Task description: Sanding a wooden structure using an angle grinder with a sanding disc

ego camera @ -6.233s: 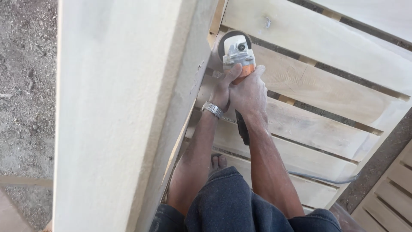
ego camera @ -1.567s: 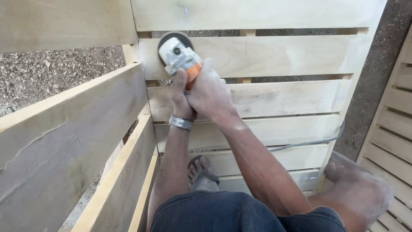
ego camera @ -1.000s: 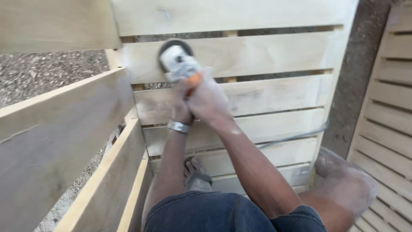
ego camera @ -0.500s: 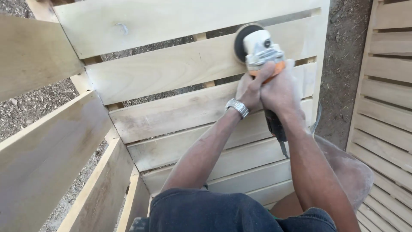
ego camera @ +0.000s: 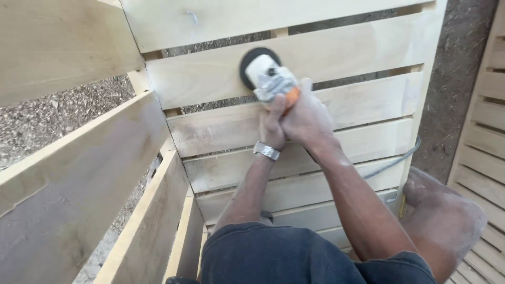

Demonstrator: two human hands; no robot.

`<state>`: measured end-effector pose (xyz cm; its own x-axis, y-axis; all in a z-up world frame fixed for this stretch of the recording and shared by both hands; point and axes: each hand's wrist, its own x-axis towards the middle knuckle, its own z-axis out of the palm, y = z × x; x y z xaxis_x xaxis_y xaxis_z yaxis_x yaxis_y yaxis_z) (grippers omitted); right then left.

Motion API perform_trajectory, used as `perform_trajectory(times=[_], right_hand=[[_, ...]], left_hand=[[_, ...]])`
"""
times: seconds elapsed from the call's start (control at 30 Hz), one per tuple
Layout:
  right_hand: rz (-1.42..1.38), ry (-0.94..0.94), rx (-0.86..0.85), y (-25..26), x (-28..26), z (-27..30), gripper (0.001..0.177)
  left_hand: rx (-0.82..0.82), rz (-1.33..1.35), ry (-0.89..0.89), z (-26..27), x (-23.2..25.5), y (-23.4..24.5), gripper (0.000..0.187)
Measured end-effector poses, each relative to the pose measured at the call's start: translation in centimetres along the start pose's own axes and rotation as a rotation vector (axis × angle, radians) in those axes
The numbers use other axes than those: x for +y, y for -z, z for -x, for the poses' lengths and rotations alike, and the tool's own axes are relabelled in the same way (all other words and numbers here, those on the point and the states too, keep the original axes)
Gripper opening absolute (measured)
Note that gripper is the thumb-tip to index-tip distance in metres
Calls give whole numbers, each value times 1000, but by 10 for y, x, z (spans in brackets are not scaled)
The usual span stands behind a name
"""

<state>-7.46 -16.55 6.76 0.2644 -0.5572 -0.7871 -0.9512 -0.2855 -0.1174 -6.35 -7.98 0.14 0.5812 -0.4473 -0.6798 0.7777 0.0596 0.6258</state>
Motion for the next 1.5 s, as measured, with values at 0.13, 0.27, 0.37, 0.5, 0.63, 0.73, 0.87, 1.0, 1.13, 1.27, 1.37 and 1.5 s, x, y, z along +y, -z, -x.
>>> perform_trajectory(times=[0.13,0.27,0.37,0.5,0.63,0.73,0.87,1.0,1.13,1.27,1.37,1.5], right_hand=[[32,187,216,17,30,21,49],[-244,207,287,2,-21,40,50],[-224,167,49,-1,-56,38,60],[12,23,-55,-5,-58,19,65],[46,41,41,45,15,17,53],[-19,8,312,48,83,-5,63],[-128,139,454,43,120,-21,52],[-39,322,439,22,74,13,47],[-14,481,382,-12,-5,38,33],[-58,453,85,-45,-49,27,53],[58,306,60,-35,-43,34,56],[198,256,229,2,44,13,72]], left_hand=[[-180,-322,15,6,-1,-34,33],[-128,-292,83,-9,3,6,65],[-32,0,-61,-14,18,42,50],[-41,242,-77,-18,-3,39,51],[-60,100,-41,-25,-56,-28,35],[-274,-314,106,-12,-45,-88,79],[-355,-520,222,-8,-34,-121,90],[-255,-610,155,-2,-24,-70,75],[-174,-412,-142,2,-2,33,54],[-5,259,-180,14,31,66,52],[-13,379,-119,21,21,44,51],[-168,318,-6,8,-45,-15,42]])
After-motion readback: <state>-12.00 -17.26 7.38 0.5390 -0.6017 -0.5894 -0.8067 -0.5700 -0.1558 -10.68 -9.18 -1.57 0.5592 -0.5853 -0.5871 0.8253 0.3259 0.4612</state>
